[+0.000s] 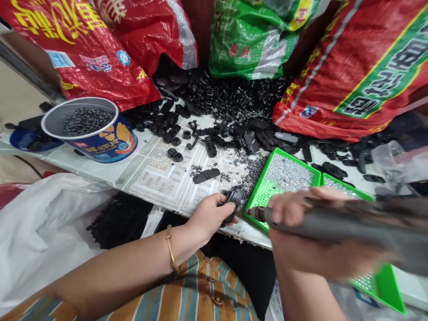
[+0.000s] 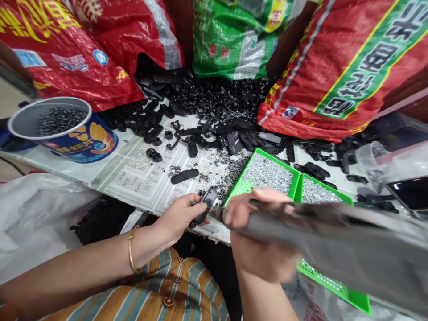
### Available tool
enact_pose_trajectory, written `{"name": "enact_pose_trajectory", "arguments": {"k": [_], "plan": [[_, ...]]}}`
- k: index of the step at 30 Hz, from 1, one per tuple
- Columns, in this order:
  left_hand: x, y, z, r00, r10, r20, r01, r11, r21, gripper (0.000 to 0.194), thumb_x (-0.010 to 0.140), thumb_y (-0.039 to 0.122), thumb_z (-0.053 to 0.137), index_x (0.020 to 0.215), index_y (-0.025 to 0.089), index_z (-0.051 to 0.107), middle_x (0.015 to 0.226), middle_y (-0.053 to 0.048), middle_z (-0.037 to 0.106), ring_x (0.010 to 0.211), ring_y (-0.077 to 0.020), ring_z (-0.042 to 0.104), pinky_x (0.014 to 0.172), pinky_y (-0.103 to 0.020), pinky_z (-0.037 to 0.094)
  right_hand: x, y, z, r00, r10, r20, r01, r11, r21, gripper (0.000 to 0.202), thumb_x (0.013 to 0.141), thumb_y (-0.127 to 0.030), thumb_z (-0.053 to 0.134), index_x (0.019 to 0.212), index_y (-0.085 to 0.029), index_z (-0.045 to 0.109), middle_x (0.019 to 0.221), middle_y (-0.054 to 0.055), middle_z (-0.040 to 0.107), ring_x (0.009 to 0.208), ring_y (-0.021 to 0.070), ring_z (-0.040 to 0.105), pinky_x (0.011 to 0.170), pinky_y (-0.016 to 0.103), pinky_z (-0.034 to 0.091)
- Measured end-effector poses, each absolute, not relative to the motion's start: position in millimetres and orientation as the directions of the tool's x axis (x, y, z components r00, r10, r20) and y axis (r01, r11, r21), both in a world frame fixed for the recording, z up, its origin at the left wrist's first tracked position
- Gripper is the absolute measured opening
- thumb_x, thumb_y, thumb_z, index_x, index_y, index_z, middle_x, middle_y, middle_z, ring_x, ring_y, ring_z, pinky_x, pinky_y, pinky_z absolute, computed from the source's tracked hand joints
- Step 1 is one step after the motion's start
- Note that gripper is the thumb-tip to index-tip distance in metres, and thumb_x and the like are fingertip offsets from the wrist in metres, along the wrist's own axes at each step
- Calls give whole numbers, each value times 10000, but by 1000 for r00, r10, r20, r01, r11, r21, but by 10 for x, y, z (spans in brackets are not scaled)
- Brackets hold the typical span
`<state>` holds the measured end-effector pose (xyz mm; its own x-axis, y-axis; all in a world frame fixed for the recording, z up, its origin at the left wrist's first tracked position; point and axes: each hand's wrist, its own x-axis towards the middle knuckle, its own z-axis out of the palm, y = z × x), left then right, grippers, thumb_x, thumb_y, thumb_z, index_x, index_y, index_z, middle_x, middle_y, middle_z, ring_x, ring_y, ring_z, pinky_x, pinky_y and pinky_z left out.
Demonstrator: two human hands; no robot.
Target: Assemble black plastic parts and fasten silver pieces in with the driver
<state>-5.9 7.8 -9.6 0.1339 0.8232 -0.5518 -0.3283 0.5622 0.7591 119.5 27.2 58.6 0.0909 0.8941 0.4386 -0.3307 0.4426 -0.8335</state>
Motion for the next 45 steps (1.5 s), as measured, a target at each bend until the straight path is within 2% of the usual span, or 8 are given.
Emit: {"name": "enact_pose_trajectory", "arguments": {"k": [5, 8, 10, 14, 19, 33, 39, 45], "plan": [[-183, 93, -3, 280, 753, -595, -365, 657, 660, 262, 717, 242, 646, 910, 160, 489, 862, -65, 646, 820, -177, 652, 617, -218, 451, 1617, 415, 612, 293, 782, 550, -137, 603, -785, 391, 730, -541, 504, 857, -189, 617, 464, -42, 512, 379, 133, 470, 369, 289, 376], [-215, 116, 23, 365, 724, -585, -382, 689, 616, 398, 732, 266, 634, 1077, 220, 441, 930, -63, 638, 753, -180, 665, 606, -252, 469, 1758, 574, 457, 405, 779, 479, -121, 565, -816, 397, 731, -545, 465, 823, -182, 596, 415, -55, 468, 344, 129, 439, 343, 274, 343], [-207, 133, 29, 384, 701, -601, -367, 713, 598, 347, 748, 316, 609, 1042, 228, 445, 869, -36, 623, 616, -168, 657, 568, -284, 480, 1773, 654, 363, 433, 781, 450, -114, 543, -832, 416, 707, -569, 475, 795, -175, 578, 390, -61, 446, 329, 121, 419, 347, 266, 341], [-157, 147, 15, 297, 710, -638, -339, 703, 625, 210, 753, 301, 580, 877, 191, 451, 687, 15, 564, 508, -153, 619, 496, -282, 483, 1719, 729, 266, 420, 807, 415, -130, 507, -852, 413, 673, -560, 511, 807, -171, 549, 399, -69, 444, 334, 105, 413, 365, 248, 347], [-129, 133, -29, 260, 738, -623, -333, 674, 659, 219, 761, 228, 541, 962, 159, 487, 636, -9, 572, 511, -123, 583, 493, -259, 481, 1687, 772, 186, 399, 822, 406, -153, 497, -854, 388, 693, -531, 511, 815, -164, 543, 414, -70, 460, 341, 101, 419, 367, 244, 360], [-88, 129, -19, 224, 747, -625, -379, 658, 651, 180, 714, 183, 561, 874, 166, 481, 731, -14, 578, 569, -127, 611, 500, -236, 476, 1683, 807, 105, 407, 811, 421, -127, 506, -853, 352, 709, -502, 505, 798, -164, 542, 408, -72, 460, 332, 100, 416, 353, 238, 352], [-42, 127, -25, 163, 760, -629, -358, 639, 681, 177, 700, 153, 542, 862, 171, 474, 638, -6, 579, 537, -136, 605, 423, -203, 438, 1648, 729, 331, 426, 804, 415, -188, 528, -828, 406, 700, -565, 483, 783, -175, 556, 387, -73, 444, 321, 102, 399, 342, 245, 344], [-29, 128, -35, 175, 771, -613, -371, 628, 684, 183, 694, 176, 557, 861, 176, 482, 565, 14, 568, 508, -140, 605, 419, -198, 430, 1299, 485, 600, 279, 892, 355, -314, 434, -844, 424, 693, -603, 484, 803, -202, 566, 404, -70, 456, 326, 110, 413, 372, 265, 345]]}}
